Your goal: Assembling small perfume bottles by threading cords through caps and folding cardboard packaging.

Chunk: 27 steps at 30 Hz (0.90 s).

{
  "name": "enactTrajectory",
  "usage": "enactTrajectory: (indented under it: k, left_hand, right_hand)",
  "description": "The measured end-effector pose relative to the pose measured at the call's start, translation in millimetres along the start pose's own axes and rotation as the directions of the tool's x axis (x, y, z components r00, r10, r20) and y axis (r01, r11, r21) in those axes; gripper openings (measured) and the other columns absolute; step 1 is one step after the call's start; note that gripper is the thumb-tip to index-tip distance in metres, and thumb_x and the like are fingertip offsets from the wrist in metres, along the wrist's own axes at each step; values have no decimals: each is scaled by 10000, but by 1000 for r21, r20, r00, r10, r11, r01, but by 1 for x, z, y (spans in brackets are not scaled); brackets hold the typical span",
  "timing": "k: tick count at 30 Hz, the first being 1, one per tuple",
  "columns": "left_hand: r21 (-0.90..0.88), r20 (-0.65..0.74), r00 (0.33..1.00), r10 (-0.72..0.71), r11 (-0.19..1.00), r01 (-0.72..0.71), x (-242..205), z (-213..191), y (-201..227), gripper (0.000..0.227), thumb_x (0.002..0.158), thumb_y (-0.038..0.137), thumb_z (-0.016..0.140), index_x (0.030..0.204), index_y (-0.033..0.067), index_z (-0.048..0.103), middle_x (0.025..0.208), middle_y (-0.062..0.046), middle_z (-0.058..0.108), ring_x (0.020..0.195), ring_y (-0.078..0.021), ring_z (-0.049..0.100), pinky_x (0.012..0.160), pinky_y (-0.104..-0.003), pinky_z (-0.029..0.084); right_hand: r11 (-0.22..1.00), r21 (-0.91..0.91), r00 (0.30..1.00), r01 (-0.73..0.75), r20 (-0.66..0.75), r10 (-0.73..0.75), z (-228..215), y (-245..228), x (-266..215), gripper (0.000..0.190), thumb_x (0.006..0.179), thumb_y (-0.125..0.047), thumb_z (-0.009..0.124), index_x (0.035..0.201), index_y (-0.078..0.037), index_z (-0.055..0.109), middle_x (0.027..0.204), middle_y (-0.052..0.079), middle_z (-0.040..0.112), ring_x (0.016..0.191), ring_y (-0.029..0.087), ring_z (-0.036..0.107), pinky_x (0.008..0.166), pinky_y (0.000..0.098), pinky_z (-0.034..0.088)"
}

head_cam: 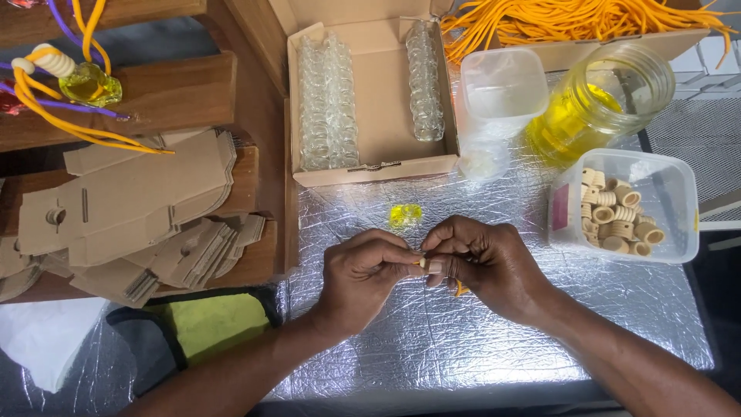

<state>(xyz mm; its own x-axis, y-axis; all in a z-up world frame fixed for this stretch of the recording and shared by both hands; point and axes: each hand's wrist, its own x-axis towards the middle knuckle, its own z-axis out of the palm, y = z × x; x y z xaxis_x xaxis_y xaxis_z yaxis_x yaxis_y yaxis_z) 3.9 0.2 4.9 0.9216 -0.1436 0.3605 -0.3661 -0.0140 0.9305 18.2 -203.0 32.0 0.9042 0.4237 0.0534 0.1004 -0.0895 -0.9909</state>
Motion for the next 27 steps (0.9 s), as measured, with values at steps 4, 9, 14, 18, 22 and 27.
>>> enactTrajectory:
  k: [4, 9, 14, 18, 22, 27]
  left_hand:
    - [123, 53, 992, 117, 985, -123, 0, -5, -1, 107, 812, -86, 786, 866, 6, 774, 783, -103, 735, 677, -223, 770, 575, -307, 664]
    - [191, 127, 956, 264, 940, -284, -3, -9, -6, 126, 817, -110, 773, 876, 1, 775, 823, -87, 736, 718, -223, 776, 602, -299, 660]
    - [156, 226, 879, 419, 875, -458, 4, -14, -1, 159, 818, -147, 741, 876, 0, 762, 835, -77, 724, 749, -196, 770, 657, -285, 671]
    - [98, 286, 893, 348, 916, -389, 7, -18, -1, 141, 831, -131, 735, 866, 6, 749, 804, -84, 716, 726, -201, 762, 655, -299, 664]
    - [52, 283, 908, 308, 941, -335, 9, -19, -2, 127, 845, -81, 758, 872, 42, 767, 790, -51, 724, 716, -204, 768, 648, -304, 658]
    - [109, 278, 910, 308, 931, -349, 4, -21, -4, 121, 855, -80, 741, 877, 37, 764, 787, -58, 732, 703, -206, 769, 626, -312, 658]
  right_hand:
    - [1000, 12, 999, -1, 49, 0, -1, -4, 3, 155, 849, 13, 728, 997, 54, 743, 697, 181, 798, 644, 207, 809, 497, 263, 638]
    - [1000, 20, 994, -14, 108, 11, -3, -8, 4, 112, 858, -15, 734, 943, 39, 783, 685, 185, 805, 651, 211, 815, 480, 246, 635]
    - [993, 103, 982, -62, 183, 42, -6, -4, 2, 116, 863, -36, 746, 931, 46, 791, 704, 193, 805, 672, 209, 818, 468, 235, 637]
    - [976, 168, 969, -141, 226, 101, -7, -1, 3, 127, 867, -37, 739, 928, 68, 777, 684, 222, 790, 629, 247, 815, 435, 249, 624]
    - [967, 197, 956, -162, 276, 104, -8, 0, 3, 138, 894, -48, 719, 935, 76, 765, 690, 209, 786, 637, 240, 808, 443, 246, 623]
    - [972, 201, 961, -124, 267, 68, -10, 0, 4, 110, 902, -34, 715, 936, 59, 763, 707, 185, 782, 663, 230, 809, 459, 252, 634]
